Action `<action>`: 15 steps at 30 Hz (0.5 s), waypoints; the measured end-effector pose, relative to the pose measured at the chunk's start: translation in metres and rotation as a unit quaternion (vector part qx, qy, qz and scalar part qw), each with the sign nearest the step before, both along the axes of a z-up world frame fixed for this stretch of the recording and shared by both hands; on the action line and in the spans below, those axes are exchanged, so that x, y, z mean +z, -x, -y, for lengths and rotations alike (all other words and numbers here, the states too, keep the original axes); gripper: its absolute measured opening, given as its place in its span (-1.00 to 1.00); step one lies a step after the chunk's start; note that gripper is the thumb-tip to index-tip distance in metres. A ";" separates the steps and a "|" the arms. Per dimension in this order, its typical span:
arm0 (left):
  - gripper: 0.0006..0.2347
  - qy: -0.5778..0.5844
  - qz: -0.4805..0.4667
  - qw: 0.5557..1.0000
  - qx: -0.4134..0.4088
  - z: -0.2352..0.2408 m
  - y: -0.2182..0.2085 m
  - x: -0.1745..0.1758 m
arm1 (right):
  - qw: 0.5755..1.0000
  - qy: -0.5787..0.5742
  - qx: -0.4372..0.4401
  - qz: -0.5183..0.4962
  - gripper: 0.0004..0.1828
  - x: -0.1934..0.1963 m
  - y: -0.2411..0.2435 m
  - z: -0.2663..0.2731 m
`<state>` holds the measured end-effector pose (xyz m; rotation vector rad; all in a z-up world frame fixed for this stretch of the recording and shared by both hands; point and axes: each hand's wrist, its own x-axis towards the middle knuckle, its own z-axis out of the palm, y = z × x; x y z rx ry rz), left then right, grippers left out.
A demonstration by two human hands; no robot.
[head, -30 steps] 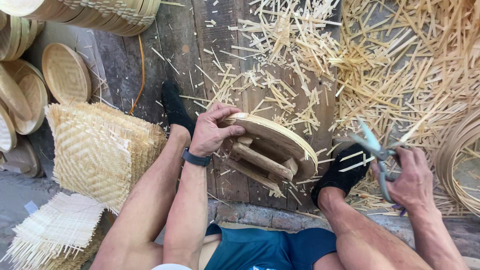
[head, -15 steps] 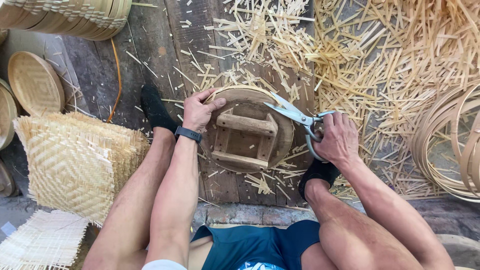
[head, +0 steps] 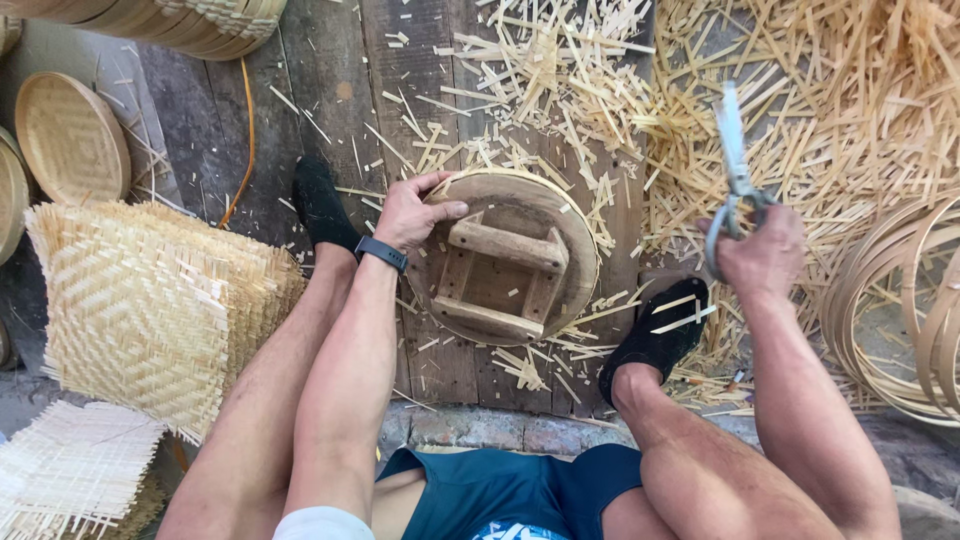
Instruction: The person assembles round bamboo baskets by placing a circular bamboo frame over a square woven mat, pressing it down, and trimming the excess mat with shears. The person repeats this process for multiple units, stacking the finished baskets.
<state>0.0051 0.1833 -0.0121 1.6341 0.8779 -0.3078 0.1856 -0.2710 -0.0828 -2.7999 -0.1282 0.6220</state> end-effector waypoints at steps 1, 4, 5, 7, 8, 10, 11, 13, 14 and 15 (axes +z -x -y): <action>-0.50 0.027 0.018 0.999 -0.001 0.001 -0.001 0.006 | 0.999 0.014 0.025 0.044 -0.20 0.004 -0.008 0.007; -0.53 0.052 0.040 0.998 -0.016 0.008 -0.008 0.037 | 0.995 0.004 0.049 0.091 -0.22 0.025 -0.014 0.006; -0.54 0.024 0.027 0.999 -0.029 0.014 -0.011 0.050 | 0.998 -0.032 0.029 0.048 -0.32 0.036 -0.007 0.000; -0.56 -0.016 0.031 0.998 -0.051 0.030 -0.016 0.080 | 0.986 -0.101 -0.030 -0.128 -0.45 0.061 0.008 -0.020; -0.57 -0.028 0.047 0.997 -0.062 0.041 -0.018 0.097 | 0.955 -0.132 -0.065 -0.258 -0.46 0.074 0.015 -0.031; -0.60 -0.048 0.088 0.991 -0.088 0.062 -0.024 0.131 | 0.886 -0.144 -0.090 -0.432 -0.41 0.099 0.030 -0.054; -0.61 -0.055 0.110 0.987 -0.101 0.072 -0.026 0.148 | 0.879 -0.176 -0.090 -0.434 -0.37 0.111 0.033 -0.059; -0.65 -0.098 0.167 0.971 -0.141 0.090 -0.029 0.180 | 0.863 -0.241 -0.092 -0.435 -0.27 0.133 0.037 -0.070; -0.68 -0.133 0.202 0.956 -0.166 0.099 -0.029 0.194 | 0.832 -0.322 -0.119 -0.437 -0.30 0.141 0.034 -0.074; -0.71 -0.166 0.236 0.938 -0.192 0.105 -0.029 0.204 | 0.793 -0.399 -0.146 -0.436 -0.33 0.147 0.032 -0.076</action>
